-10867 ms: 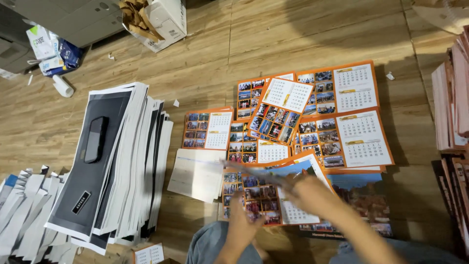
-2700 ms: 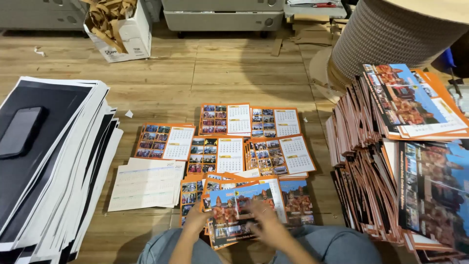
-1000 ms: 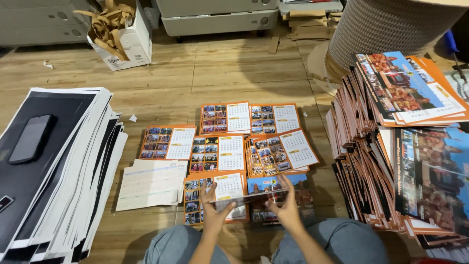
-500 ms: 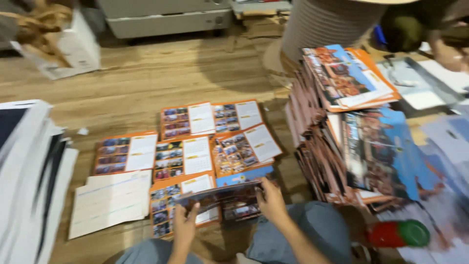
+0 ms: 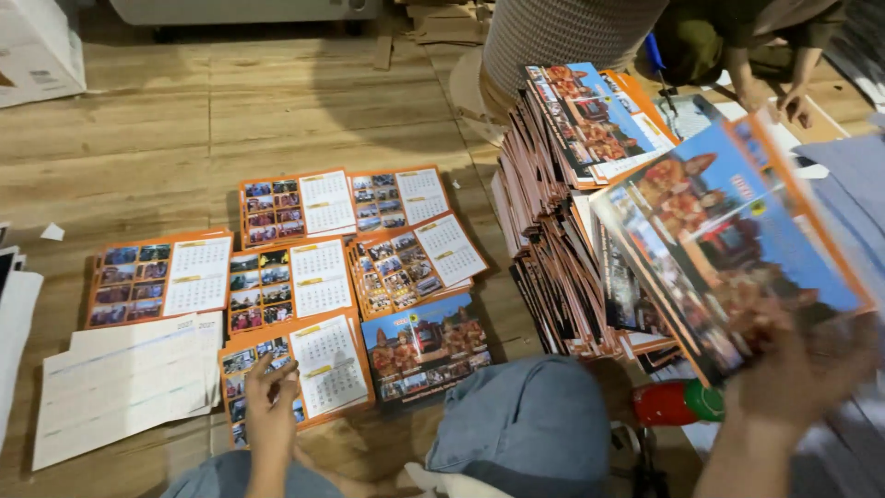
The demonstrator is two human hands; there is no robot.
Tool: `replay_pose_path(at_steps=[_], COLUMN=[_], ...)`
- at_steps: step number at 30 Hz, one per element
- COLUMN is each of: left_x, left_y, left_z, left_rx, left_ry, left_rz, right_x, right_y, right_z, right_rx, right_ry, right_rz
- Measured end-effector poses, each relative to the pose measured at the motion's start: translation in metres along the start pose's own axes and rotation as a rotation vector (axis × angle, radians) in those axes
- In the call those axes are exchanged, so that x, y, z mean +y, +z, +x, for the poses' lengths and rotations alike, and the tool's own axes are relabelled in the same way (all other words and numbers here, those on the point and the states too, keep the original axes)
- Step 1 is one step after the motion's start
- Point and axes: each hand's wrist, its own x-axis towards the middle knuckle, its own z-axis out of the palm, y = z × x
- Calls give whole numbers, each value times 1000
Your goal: Sorting and arranging printed calendars on the floor of a print shop.
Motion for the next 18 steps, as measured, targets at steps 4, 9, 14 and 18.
replay_pose_path(at_steps=[4, 9, 14, 18], left_x=[-12, -16, -15, -51], left_y=[0, -2, 1, 3], left_z=[7, 10, 11, 32], left_rx=[-84, -148, -185, -168], left_ry=[-70, -132, -174, -154], left_rz=[21, 87, 169, 148], right_x=[75, 30, 30, 26], right_y=[-33, 4, 31, 47], right_z=[4, -38, -50, -54], right_rx=[-37, -180, -352, -469], right_ry=[-24, 28, -153, 67], right_rz=[-187, -866, -1030, -1109])
